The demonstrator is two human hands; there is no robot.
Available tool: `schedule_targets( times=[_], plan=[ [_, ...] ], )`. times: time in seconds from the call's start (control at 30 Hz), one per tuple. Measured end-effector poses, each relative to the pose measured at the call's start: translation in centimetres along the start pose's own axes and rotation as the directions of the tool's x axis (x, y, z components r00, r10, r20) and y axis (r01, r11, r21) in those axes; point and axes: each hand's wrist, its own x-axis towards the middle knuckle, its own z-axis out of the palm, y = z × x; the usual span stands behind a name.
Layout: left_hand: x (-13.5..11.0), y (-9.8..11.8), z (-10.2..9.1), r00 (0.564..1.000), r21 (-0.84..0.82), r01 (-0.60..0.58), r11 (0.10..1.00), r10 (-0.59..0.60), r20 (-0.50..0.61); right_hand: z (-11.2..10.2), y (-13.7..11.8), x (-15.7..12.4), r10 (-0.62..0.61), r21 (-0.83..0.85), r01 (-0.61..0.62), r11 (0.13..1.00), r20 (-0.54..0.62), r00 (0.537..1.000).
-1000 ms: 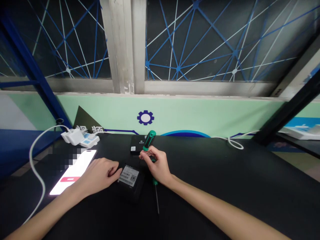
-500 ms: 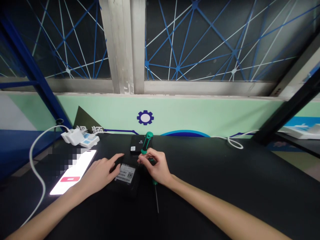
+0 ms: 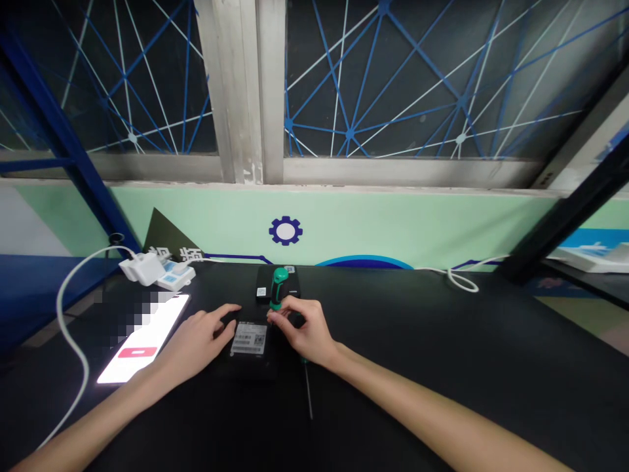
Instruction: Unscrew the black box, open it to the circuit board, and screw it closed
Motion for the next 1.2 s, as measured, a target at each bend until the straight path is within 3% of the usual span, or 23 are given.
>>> schedule_targets(
  times=[0.37,0.67,0.8,1.2],
  plan=[
    [0.0,-0.1,-0.2,0.999,0.01,-0.001,1.0,0.002,-0.041,0.2,0.3,0.1,0.034,-0.009,-0.034,0.999,-0.013,0.999],
    [0.1,-0.4,0.2,0.966,0.014,-0.152,0.988,0.152,-0.209,-0.2,-0.5,0.1,-0.004,0.011,0.003,1.0,0.022,1.0],
    [0.1,-0.5,0.3,0.966,-0.045,-0.19,0.981,0.178,-0.188,-0.3,-0.8,0.2,-0.049,0.05,0.048,0.998,0.033,0.998],
    [0.1,-0.8,0.7,0.957,-0.091,-0.235,0.968,0.214,-0.196,0.1,0.0,0.1,-0.004,-0.024,0.003,1.0,-0.029,1.0]
  ],
)
